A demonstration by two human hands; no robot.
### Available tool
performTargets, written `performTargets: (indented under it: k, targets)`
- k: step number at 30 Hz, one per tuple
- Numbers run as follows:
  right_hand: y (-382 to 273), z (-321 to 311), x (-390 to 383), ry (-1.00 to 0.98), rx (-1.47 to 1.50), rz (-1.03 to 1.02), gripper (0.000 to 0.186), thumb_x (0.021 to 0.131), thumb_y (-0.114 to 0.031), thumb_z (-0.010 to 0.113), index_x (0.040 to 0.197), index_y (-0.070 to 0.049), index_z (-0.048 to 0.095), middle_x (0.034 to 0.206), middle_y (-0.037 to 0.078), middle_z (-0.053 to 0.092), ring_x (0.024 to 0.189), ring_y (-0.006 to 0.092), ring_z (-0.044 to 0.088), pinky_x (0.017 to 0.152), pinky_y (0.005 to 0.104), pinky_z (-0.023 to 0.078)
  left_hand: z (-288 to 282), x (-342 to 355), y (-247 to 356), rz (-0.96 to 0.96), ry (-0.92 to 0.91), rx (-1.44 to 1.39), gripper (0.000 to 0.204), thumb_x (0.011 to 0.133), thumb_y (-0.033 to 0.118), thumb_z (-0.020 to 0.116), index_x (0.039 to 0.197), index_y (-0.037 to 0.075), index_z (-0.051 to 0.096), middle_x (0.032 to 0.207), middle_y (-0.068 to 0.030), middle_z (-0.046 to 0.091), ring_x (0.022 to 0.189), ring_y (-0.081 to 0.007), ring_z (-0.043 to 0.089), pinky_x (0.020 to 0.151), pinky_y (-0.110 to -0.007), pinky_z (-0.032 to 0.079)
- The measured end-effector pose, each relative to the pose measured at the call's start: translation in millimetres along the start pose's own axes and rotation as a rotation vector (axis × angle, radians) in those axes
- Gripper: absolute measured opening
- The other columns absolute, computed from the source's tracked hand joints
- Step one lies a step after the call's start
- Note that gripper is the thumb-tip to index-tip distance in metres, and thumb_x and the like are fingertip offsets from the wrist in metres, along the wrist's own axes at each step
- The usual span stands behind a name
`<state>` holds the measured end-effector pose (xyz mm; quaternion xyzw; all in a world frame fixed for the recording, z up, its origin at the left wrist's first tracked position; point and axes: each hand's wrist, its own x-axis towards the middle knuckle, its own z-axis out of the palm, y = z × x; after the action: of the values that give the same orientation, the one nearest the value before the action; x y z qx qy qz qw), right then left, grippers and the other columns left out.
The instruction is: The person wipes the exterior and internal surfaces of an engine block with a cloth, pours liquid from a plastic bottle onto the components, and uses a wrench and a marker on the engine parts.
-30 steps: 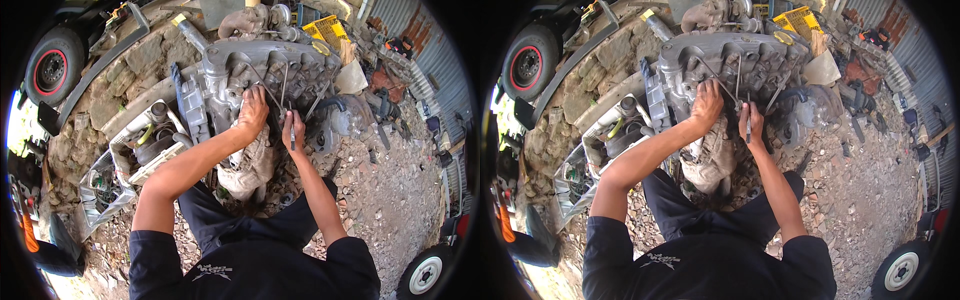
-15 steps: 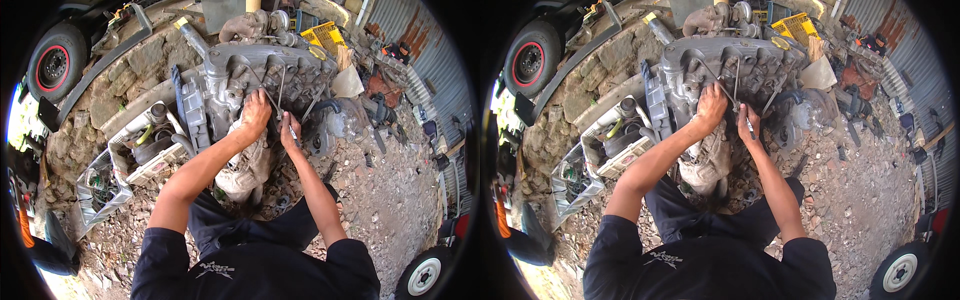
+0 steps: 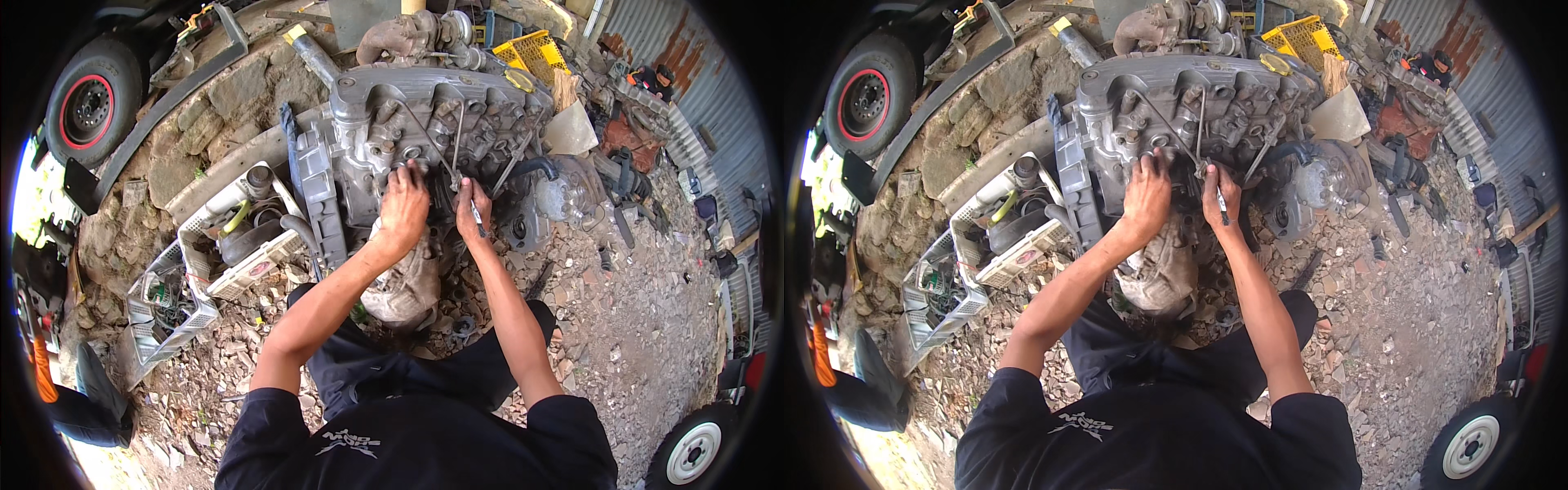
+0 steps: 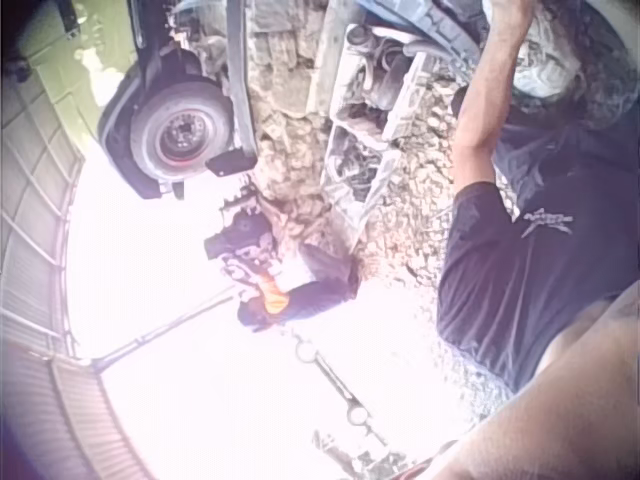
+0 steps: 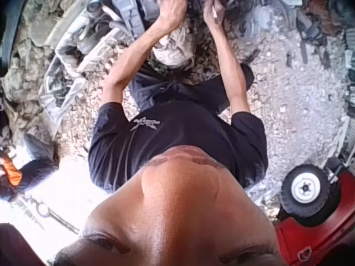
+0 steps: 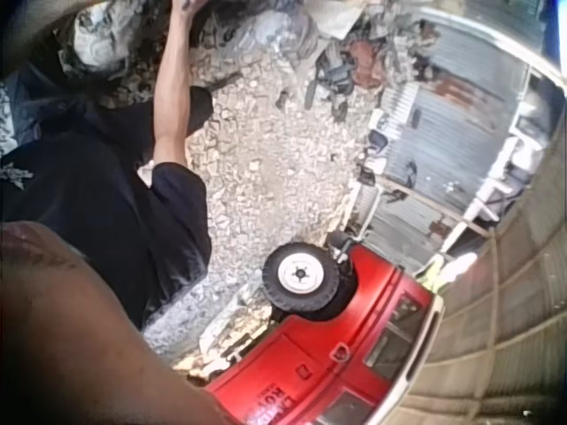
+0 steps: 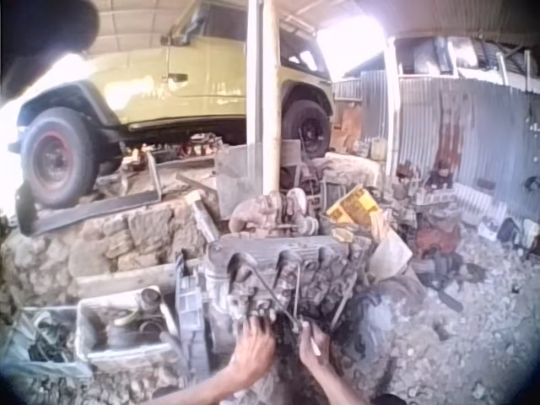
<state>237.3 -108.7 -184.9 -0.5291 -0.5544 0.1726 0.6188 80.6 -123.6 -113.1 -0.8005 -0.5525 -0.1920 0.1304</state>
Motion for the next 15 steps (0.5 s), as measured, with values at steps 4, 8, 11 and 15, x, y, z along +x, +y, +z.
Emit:
performTargets:
  k: [4,8,11,15]
  targets:
    - [-8,3,-4,0.013,-0.017,-0.042,0.044,0.106,-0.035,0.043,0.082,-0.001,0.055,0.054,0.004,0.047,0.048,0.0149,0.047,0.049,0.0339,0.037,5,15,0,0.015,0.093,-0.153,0.065,0.08,-0.002,0.061,0.141,-0.011,0.04,0.118,-0.0219,0.053,0.111,-0.0341,0.058,0.082,-0.038,0.058]
    - [-3,4,-1,0.044,-0.036,-0.06,0.045,0.106,-0.035,0.042,0.079,-0.001,0.054,0.052,0.005,0.048,0.047,0.0159,0.048,0.049,0.0346,0.038,5,43,-4,0.027,0.077,-0.316,0.051,0.082,0.001,0.06,0.132,-0.002,0.051,0.117,-0.0211,0.053,0.104,-0.0355,0.063,0.08,-0.04,0.059]
    - [-2,5,-3,0.046,-0.039,-0.063,0.045,0.106,-0.036,0.042,0.079,-0.002,0.054,0.052,0.004,0.047,0.047,0.0164,0.048,0.049,0.0352,0.038,7,50,-6,0.05,0.05,-0.228,0.027,0.08,0.005,0.063,0.106,-0.001,0.066,0.113,-0.0168,0.056,0.102,-0.033,0.065,0.077,-0.041,0.059]
    - [-11,4,-3,0.045,-0.065,-0.072,0.047,0.106,-0.037,0.04,0.08,-0.001,0.054,0.054,0.005,0.048,0.047,0.0173,0.048,0.049,0.0361,0.038,12,50,7,0.121,-0.052,0.035,0.015,0.078,0.011,0.067,0.086,0.0,0.075,0.115,-0.0158,0.059,0.108,-0.0317,0.062,0.079,-0.04,0.059]
